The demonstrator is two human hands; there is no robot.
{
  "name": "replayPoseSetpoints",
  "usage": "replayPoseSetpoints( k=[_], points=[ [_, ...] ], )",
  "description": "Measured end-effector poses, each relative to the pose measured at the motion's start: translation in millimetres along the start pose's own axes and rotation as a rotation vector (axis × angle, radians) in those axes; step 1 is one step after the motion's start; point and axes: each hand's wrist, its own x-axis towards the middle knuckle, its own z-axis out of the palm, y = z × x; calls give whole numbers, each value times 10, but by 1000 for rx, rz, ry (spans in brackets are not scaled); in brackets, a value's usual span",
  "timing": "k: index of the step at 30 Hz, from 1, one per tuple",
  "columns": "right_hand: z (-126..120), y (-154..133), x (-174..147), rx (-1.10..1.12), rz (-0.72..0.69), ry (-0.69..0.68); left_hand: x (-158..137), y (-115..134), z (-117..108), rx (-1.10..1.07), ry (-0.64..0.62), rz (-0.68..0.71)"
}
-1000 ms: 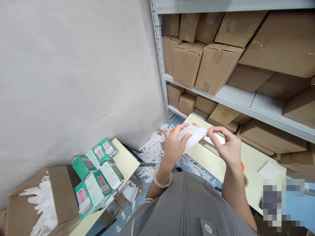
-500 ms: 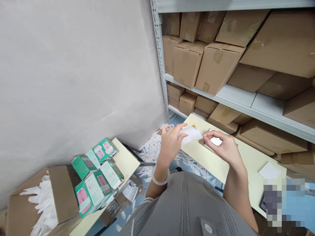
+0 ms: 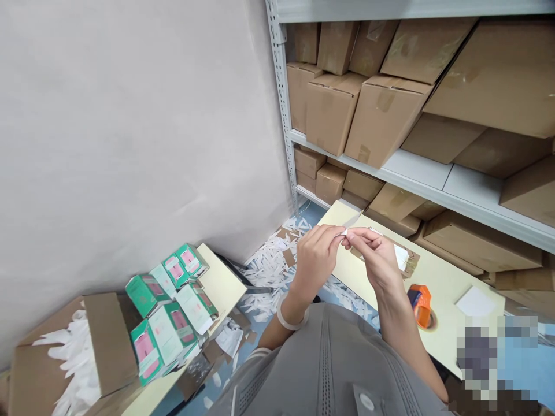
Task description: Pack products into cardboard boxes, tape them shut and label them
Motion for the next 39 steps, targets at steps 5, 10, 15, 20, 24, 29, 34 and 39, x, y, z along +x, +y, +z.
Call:
replayPoseSetpoints(
  k=[5,10,15,20,24,29,34,39],
  points=[
    [19,-27,-15,-1,-58,-29,-11,-25,-31,72,6,19],
    [1,-17,7,-62,-111,-38,9,-16,-69,113,-13,41],
    [-10,3,19,-196,-165,1,42,-27,-79,53,-20,35],
    [-20,20,13,-242,-174,-22,44,-30,-74,-48,20,-61],
    [-57,43,29,-198,-132,-30,56,-109,-56,-181,90,-236],
    [-157,92,120,-90,-50,-18,90,-352,29,-475,160,-466],
    [-262,250,314,-58,-1,-15,119,-698,133,-729,274,-579],
    [-297,479,530,-65,43,22,88,-1064,64,-875,485,-626]
  ],
)
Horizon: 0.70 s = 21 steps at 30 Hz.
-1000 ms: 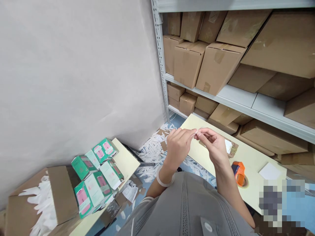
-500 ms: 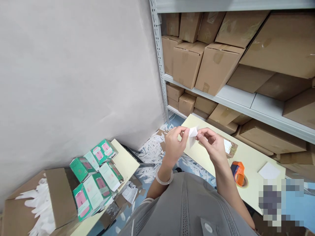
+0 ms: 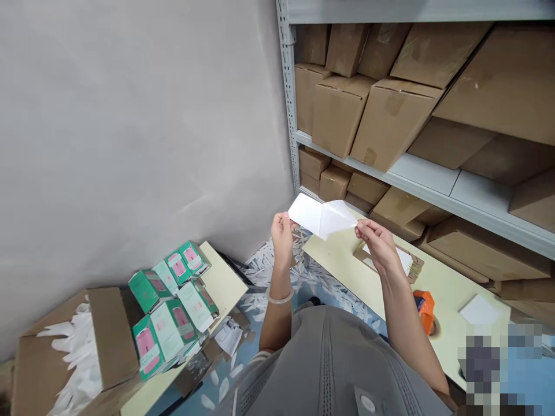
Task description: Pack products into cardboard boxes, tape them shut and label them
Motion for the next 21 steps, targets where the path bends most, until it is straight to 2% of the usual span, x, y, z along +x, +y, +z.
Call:
replayPoseSetpoints(
  k=[5,11,16,21],
  points=[
    [112,159,208,-45,22,12,103,15,-376,-76,231,32],
    [454,299,430,-101,-23,23,46,163,-877,-44,536,123],
    [904,483,579,-271,-92,-82,-67,242,-1046,-55,594,117],
    [1290,543,651,-585,-218,-235,-176,274,-1101,-59,529,123]
  ],
)
